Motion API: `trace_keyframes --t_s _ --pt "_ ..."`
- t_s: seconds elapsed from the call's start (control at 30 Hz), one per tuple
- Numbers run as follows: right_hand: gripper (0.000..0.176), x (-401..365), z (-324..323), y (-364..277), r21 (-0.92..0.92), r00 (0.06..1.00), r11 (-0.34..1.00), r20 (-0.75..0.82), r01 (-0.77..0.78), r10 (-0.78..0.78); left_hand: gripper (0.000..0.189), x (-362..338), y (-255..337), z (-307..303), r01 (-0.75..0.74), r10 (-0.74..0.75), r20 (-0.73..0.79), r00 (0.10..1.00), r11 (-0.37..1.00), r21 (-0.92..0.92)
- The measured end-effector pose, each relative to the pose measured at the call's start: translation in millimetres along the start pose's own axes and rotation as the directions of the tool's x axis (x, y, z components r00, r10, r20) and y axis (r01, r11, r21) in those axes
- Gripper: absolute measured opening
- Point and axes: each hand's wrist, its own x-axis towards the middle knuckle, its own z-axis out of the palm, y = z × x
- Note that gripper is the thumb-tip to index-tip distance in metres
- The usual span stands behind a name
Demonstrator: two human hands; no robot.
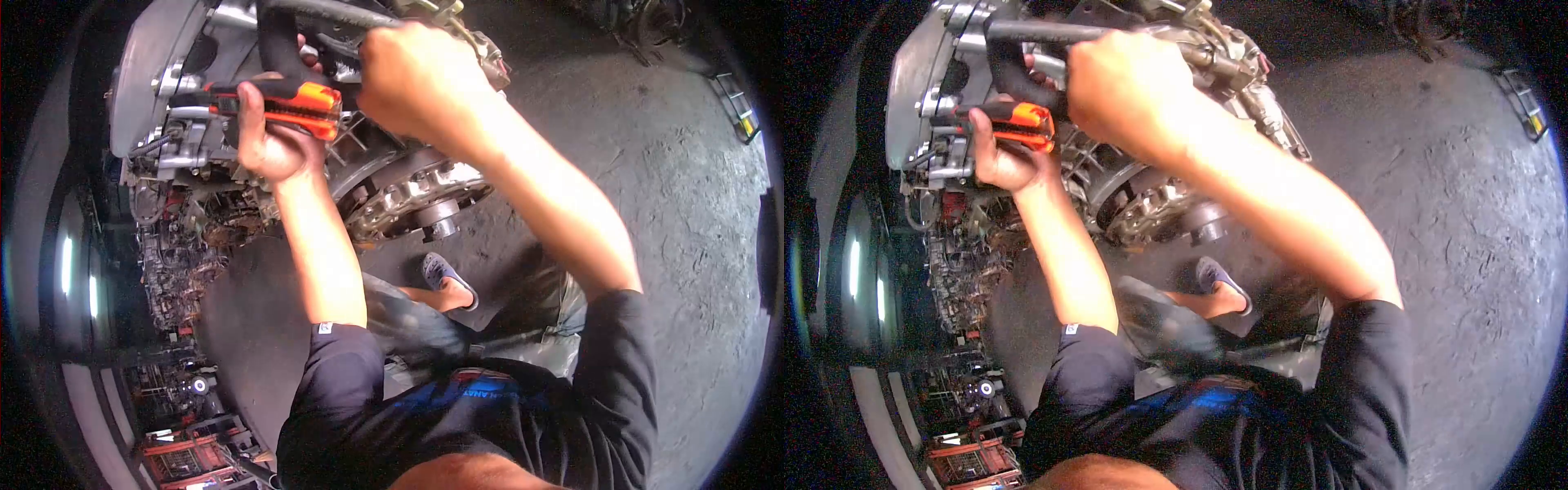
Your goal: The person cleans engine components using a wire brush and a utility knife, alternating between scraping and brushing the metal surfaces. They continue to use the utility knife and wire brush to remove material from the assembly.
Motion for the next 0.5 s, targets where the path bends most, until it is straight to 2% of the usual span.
trace_keyframes --t_s 0.03,0.07,0.13,0.23,0.27,0.33,0.37,0.43,0.47,0.5 --pt "0.021 2.1 -3.4 -4.7 -0.014 1.000 1.000 -0.004 0.020 -0.020 0.073 0.5 0.5 -0.2 -0.010 0.006 0.054 0.998 0.998 0.063" --pt "0.021 3.2 -3.4 -5.4 -0.033 1.000 0.999 -0.006 0.020 -0.020 0.072 1.7 -0.9 -2.3 0.034 -0.034 0.015 0.999 0.999 -0.017" --pt "0.022 2.7 -3.2 -2.7 -0.066 1.000 0.998 -0.012 0.006 -0.006 0.069 3.4 -0.1 -2.6 0.023 -0.023 0.060 0.998 1.000 0.002" --pt "0.024 -1.8 -13.8 -3.6 -0.077 0.999 0.997 0.048 -0.014 0.018 0.048 4.1 1.4 -2.2 0.044 -0.029 0.112 0.993 0.990 -0.131" --pt "0.024 -6.1 -21.2 -6.4 -0.068 0.996 0.998 0.087 -0.013 0.019 0.053 5.9 1.1 -2.0 0.054 -0.042 0.109 0.993 0.992 -0.115" --pt "0.023 -18.4 -26.4 -12.8 -0.169 0.992 0.982 0.076 -0.087 0.101 0.062 7.6 -0.6 -3.2 0.084 -0.076 0.096 0.993 0.993 -0.081" --pt "0.022 -26.8 -28.1 -14.1 -0.219 0.988 0.968 0.068 -0.124 0.142 0.054 8.5 -1.5 -4.2 0.090 -0.075 0.108 0.991 0.987 -0.135" --pt "0.020 -66.7 -21.2 13.1 -0.299 0.986 0.953 -0.167 -0.053 0.002 0.046 6.6 1.1 -14.6 0.159 -0.138 0.156 0.978 0.978 -0.132" --pt "0.022 -88.5 -33.6 12.5 -0.236 0.987 0.963 -0.124 -0.128 0.100 0.042 5.3 2.0 -21.7 0.192 -0.168 0.177 0.970 0.973 -0.128" --pt "0.023 -112.0 -40.2 13.5 -0.017 0.976 0.983 -0.116 -0.185 0.182 0.034 2.9 0.4 -29.3 0.089 -0.089 0.046 0.995 0.996 0.004"
